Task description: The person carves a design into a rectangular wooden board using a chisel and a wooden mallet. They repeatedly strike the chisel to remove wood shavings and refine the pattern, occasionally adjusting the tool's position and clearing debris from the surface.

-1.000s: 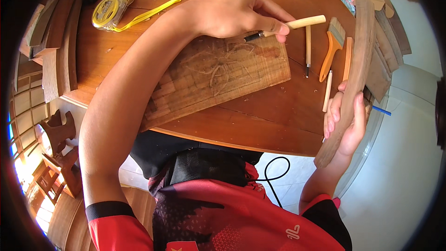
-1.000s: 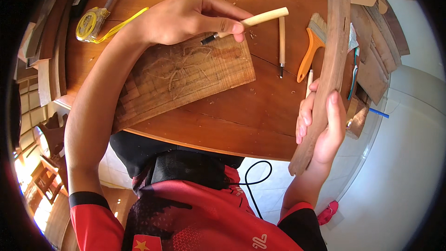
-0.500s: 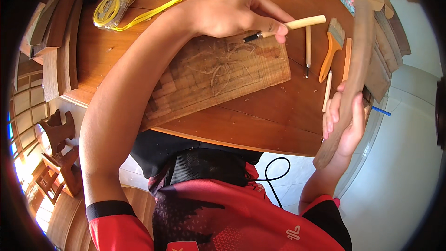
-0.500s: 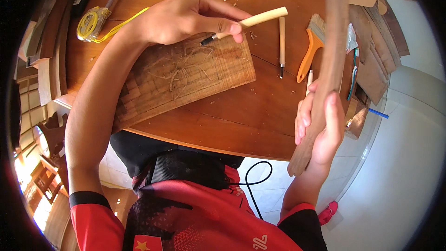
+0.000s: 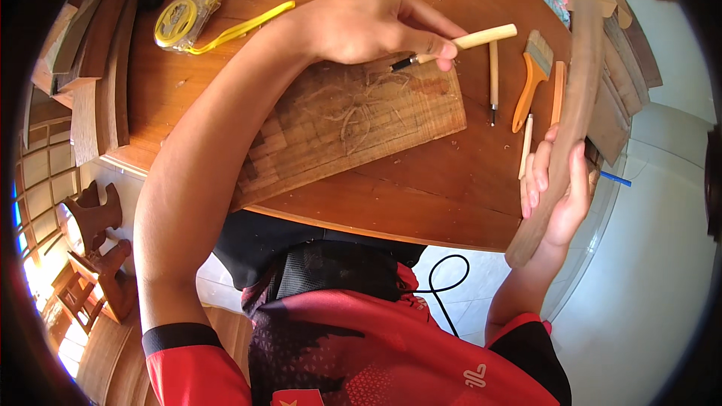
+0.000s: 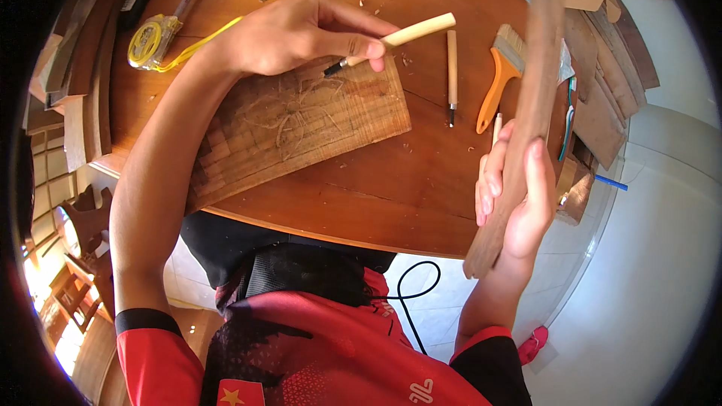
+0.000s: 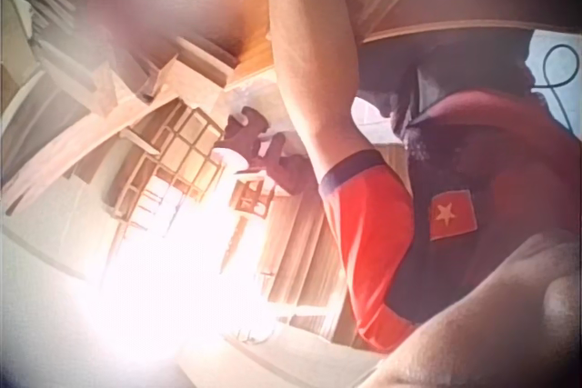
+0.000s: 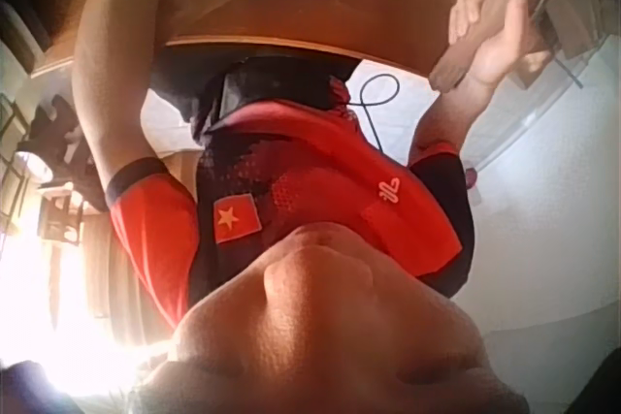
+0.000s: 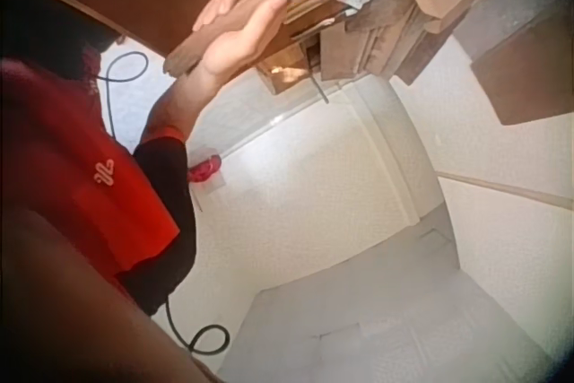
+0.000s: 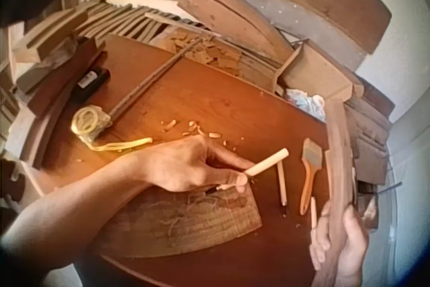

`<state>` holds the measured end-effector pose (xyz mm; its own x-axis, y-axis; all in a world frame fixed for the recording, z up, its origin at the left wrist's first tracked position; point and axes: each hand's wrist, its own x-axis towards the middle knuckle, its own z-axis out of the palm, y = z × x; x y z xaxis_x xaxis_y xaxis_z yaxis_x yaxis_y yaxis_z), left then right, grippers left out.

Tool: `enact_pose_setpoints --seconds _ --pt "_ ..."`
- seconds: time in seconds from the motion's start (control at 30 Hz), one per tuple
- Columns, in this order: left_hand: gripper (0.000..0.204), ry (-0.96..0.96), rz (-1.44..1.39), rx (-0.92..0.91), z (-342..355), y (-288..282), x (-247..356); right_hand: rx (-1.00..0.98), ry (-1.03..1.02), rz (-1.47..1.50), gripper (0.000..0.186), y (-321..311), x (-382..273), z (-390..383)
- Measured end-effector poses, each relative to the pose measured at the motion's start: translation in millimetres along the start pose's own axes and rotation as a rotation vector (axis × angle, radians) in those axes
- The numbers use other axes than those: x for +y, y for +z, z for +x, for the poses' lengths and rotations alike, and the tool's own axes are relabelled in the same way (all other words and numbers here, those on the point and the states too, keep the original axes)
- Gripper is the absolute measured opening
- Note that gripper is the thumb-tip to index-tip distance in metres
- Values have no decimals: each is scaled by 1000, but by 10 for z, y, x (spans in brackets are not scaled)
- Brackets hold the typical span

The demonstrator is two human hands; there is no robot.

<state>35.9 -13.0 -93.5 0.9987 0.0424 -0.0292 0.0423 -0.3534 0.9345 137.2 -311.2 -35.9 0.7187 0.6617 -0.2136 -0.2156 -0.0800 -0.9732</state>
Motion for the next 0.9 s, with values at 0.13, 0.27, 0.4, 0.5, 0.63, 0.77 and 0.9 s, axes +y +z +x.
enact_pose_setpoints --seconds 0.13,0.27,0.4,0.5,0.63,0.77,0.9 --pt "44 -117 -187 -43 -47 13 6 -156 237 -234 46 44 106 -47" --pt "46 -139 -104 -36 -56 -3 101 -154 85 -87 38 -137 1 38" --pt "36 -134 -112 -41 -39 22 175 -244 233 -254 39 -72 -49 -4" --pt "36 -152 -102 -28 -36 14 239 -183 95 -94 38 -163 -101 32" --pt "35 -150 -171 -58 -42 5 201 -238 195 -269 35 -56 5 43" --pt "35 -116 -141 -30 -60 18 212 -116 7 -147 36 -153 -74 56" --pt "36 -187 -112 -50 -41 22 261 -252 224 -298 35 -109 -75 78"
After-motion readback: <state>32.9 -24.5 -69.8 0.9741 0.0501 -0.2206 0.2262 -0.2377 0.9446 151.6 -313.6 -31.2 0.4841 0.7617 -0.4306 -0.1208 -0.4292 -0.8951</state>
